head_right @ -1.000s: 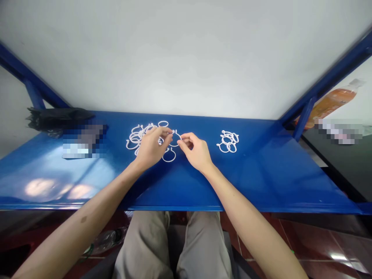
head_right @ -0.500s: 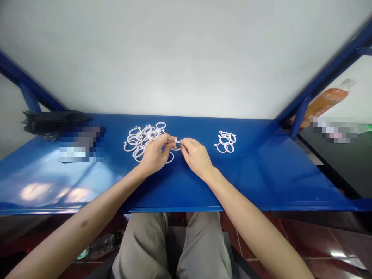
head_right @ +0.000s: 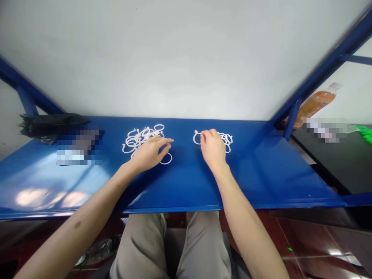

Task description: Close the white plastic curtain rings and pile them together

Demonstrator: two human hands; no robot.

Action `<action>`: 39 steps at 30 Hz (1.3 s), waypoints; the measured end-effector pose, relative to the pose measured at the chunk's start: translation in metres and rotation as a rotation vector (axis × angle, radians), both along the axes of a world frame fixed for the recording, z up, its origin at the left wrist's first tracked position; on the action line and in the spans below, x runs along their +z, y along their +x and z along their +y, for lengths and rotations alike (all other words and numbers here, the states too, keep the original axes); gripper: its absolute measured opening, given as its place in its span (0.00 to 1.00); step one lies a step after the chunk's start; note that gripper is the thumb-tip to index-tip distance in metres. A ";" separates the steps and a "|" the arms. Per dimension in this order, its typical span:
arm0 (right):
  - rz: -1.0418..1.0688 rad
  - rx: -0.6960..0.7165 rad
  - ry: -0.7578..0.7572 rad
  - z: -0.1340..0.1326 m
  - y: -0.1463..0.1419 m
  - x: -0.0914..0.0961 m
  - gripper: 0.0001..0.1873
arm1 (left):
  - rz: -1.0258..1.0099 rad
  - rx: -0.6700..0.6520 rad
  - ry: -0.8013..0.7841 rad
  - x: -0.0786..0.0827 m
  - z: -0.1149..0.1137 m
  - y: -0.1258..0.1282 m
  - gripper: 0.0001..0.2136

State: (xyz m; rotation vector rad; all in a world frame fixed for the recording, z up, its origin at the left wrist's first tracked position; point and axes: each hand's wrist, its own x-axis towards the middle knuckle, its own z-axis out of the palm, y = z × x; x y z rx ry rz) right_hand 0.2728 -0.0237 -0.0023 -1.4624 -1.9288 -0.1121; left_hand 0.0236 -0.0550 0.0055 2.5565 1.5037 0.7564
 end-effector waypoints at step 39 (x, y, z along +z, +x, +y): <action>0.475 0.557 -0.177 -0.024 -0.045 -0.011 0.06 | -0.866 0.110 -0.388 -0.009 -0.003 0.015 0.13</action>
